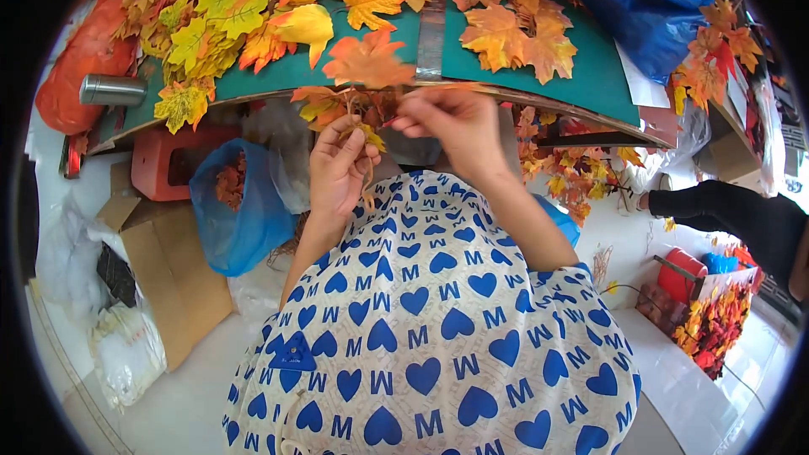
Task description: The person assembles artificial maple leaves by hand, attaching individual artificial leaves to plastic stems.
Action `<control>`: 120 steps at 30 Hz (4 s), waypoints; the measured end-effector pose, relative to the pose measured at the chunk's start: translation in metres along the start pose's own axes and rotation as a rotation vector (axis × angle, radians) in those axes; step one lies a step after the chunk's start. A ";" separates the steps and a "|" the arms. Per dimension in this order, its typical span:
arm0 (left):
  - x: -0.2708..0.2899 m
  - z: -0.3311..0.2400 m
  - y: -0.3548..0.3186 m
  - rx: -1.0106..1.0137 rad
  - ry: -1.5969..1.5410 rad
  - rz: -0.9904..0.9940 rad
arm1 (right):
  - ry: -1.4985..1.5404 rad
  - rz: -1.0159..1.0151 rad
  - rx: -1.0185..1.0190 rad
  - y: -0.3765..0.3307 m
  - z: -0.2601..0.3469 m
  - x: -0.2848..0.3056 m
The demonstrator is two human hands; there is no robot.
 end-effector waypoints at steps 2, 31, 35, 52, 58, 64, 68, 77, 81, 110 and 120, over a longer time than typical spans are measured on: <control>-0.012 -0.006 -0.004 -0.014 0.016 0.008 | 0.075 0.044 -0.111 0.006 -0.025 -0.015; -0.014 -0.005 -0.002 -0.088 0.018 -0.046 | 0.466 0.190 -0.368 0.004 -0.065 -0.030; -0.011 -0.003 0.000 -0.093 0.012 -0.044 | 0.358 0.161 -0.315 0.004 -0.064 -0.030; 0.001 0.003 0.008 -0.184 0.095 -0.079 | 0.089 0.081 -0.130 0.006 -0.068 -0.025; 0.001 0.004 0.007 -0.177 0.081 -0.067 | 0.119 0.087 -0.143 0.006 -0.074 -0.024; 0.002 0.006 0.011 -0.245 0.096 -0.107 | -0.119 0.144 -0.134 0.014 -0.080 -0.018; 0.016 0.008 0.024 -0.403 0.342 -0.208 | -0.110 0.224 -0.347 0.009 -0.072 -0.023; 0.037 0.008 0.005 0.087 -0.304 -0.133 | -0.261 0.582 -0.230 -0.013 -0.067 -0.032; 0.023 -0.004 -0.029 0.284 -0.442 0.053 | 0.078 0.661 -0.406 -0.021 -0.075 -0.037; 0.046 0.017 -0.008 0.315 -0.339 0.067 | -1.701 0.171 1.358 0.267 0.109 -0.093; 0.037 0.005 0.003 0.256 -0.456 0.117 | -1.906 0.264 1.177 0.271 0.119 -0.090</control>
Point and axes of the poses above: each hand's wrist, its own y-axis towards the middle knuckle, its own x-axis out of the back of the hand, z = x × y, the point moved 3 cm from there along y, towards the middle knuckle, and after that the axes turned 1 degree about -z, right-handed, at the moved point
